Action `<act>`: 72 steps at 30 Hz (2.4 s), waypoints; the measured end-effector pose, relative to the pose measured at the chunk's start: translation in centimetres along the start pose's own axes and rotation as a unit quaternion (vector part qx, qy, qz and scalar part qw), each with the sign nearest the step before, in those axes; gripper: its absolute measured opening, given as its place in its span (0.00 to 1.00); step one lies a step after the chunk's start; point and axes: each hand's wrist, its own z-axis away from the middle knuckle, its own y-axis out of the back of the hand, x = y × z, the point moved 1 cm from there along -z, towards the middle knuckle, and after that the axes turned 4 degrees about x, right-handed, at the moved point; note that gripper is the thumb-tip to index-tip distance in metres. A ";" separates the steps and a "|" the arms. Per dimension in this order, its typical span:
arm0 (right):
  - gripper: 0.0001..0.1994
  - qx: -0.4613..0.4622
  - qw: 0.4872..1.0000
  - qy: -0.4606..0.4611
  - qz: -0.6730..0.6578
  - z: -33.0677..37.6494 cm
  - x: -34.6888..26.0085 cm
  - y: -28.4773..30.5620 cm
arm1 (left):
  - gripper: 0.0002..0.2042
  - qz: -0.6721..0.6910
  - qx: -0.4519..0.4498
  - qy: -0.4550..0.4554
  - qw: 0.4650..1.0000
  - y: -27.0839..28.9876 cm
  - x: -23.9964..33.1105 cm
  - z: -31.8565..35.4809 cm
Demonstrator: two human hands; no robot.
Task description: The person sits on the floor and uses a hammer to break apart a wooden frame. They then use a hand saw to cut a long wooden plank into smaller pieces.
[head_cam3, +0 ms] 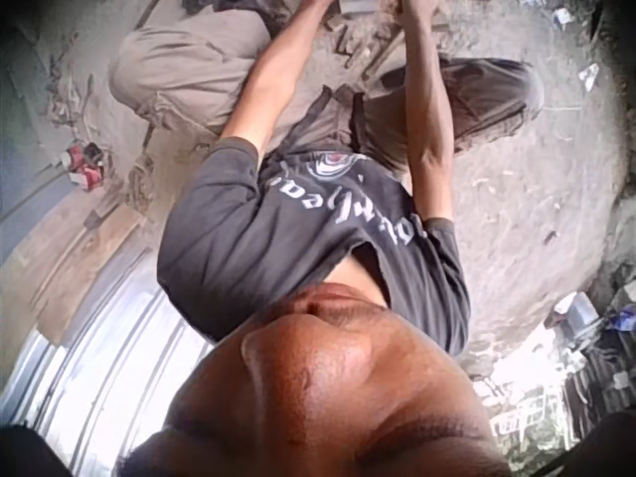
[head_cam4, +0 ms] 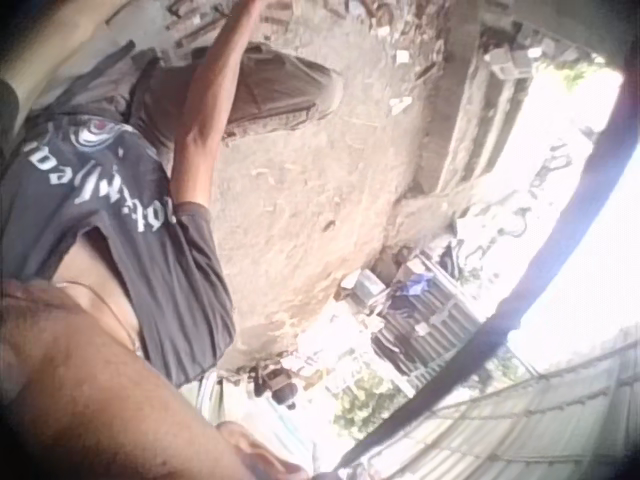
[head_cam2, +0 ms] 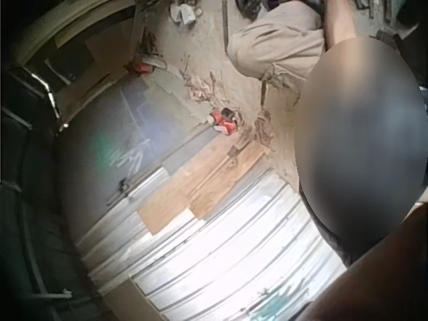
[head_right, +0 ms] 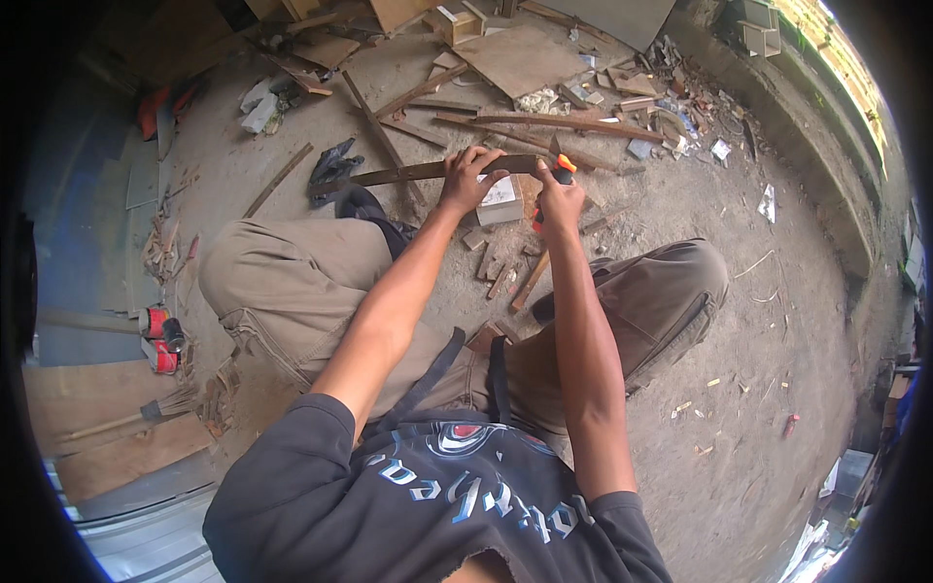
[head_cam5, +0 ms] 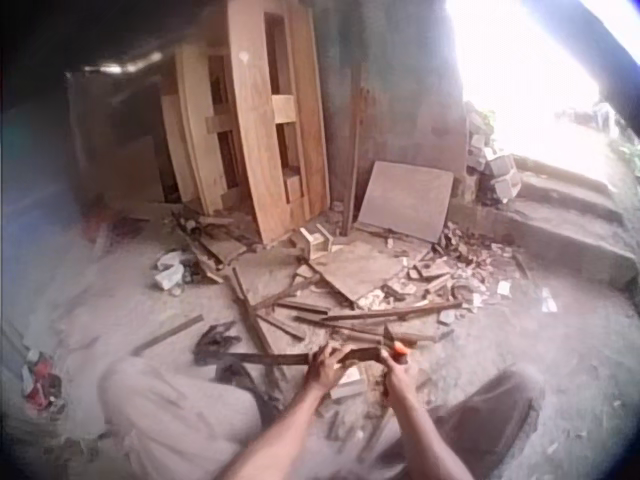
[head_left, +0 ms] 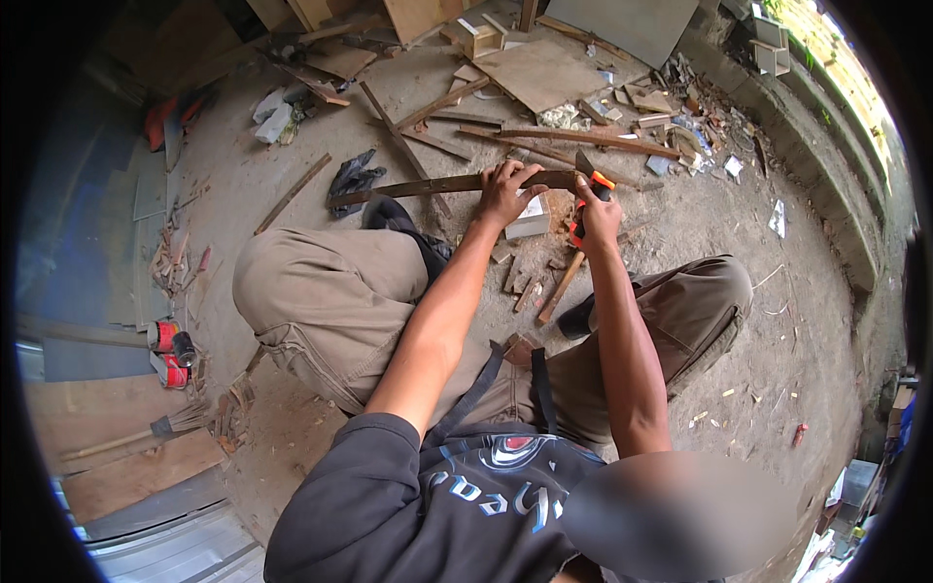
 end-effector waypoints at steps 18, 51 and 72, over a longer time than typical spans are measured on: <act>0.17 0.083 0.924 0.161 0.336 -0.7 1.3 5.9 | 0.32 -0.044 -0.361 0.177 0.915 -10.4 -5.6 1.6; 0.08 0.051 0.931 -0.017 0.362 10.2 -1.4 5.6 | 0.15 -0.020 -0.332 0.188 0.924 -20.6 -4.2 1.6; 0.07 0.004 0.944 0.065 0.323 8.6 7.3 8.3 | 0.18 0.012 -0.399 0.176 0.900 -20.9 -5.6 1.3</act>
